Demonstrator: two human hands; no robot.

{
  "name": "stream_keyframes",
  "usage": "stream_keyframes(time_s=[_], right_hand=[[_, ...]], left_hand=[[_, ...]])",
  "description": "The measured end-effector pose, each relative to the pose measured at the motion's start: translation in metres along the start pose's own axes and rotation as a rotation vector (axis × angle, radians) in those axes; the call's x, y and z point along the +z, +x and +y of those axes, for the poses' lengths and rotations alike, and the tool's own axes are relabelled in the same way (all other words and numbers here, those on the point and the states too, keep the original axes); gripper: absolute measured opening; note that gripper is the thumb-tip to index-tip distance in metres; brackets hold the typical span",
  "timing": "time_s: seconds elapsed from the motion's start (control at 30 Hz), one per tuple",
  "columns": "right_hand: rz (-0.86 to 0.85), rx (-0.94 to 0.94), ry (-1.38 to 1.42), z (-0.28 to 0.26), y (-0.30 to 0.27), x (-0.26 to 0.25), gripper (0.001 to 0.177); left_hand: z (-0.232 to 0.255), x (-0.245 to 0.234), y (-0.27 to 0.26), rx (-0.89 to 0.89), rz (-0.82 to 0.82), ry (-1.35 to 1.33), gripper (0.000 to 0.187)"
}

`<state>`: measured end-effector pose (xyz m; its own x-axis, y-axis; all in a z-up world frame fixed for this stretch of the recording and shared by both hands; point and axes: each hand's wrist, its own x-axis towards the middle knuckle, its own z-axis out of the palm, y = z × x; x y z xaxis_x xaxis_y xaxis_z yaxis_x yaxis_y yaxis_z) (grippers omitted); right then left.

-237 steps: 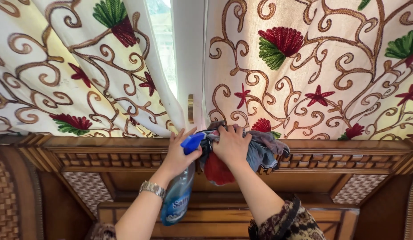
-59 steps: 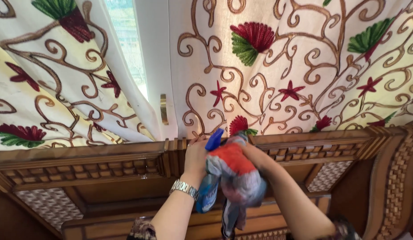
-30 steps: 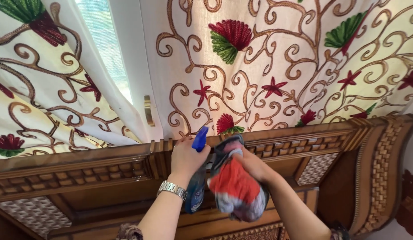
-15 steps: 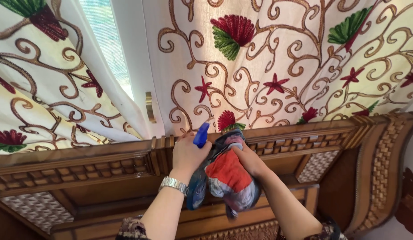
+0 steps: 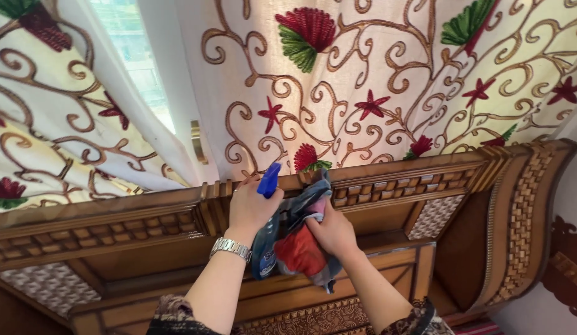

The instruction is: Cleaning a wooden bed headboard by spraying cleaning solution and wiping it with a cloth.

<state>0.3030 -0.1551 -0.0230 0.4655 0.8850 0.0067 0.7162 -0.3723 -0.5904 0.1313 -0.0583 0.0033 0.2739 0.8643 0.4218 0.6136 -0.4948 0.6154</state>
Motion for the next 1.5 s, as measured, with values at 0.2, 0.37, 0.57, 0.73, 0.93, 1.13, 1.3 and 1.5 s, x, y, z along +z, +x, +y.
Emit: stream_keyframes(time_s=[0.2, 0.37, 0.57, 0.73, 0.93, 1.13, 1.3, 1.5], right_hand=[[0.013, -0.068, 0.283, 0.017, 0.004, 0.009, 0.052], [0.020, -0.094, 0.216, 0.042, 0.003, 0.035, 0.048], [-0.066, 0.004, 0.084, 0.049, -0.006, 0.045, 0.046], [-0.112, 0.032, 0.010, 0.060, -0.009, 0.055, 0.047], [-0.235, 0.113, 0.006, 0.108, -0.010, 0.080, 0.057], [0.472, -0.126, 0.378, 0.127, -0.036, 0.121, 0.041], [0.246, -0.150, 0.030, 0.025, -0.017, 0.047, 0.038], [0.059, -0.119, -0.102, 0.012, 0.006, 0.045, 0.040]], left_hand=[[0.007, -0.002, 0.000, 0.025, 0.052, -0.032, 0.039], [0.018, -0.003, 0.000, 0.049, 0.165, 0.017, 0.041], [-0.007, 0.026, -0.002, 0.108, 0.287, 0.016, 0.029], [-0.003, 0.021, 0.003, 0.015, 0.214, 0.015, 0.035], [-0.013, 0.030, 0.009, 0.053, 0.271, 0.055, 0.033], [0.021, -0.014, 0.001, -0.131, -0.022, -0.096, 0.027], [0.005, 0.013, -0.004, 0.069, 0.235, -0.006, 0.032], [0.003, 0.013, -0.002, 0.064, 0.231, -0.009, 0.034]])
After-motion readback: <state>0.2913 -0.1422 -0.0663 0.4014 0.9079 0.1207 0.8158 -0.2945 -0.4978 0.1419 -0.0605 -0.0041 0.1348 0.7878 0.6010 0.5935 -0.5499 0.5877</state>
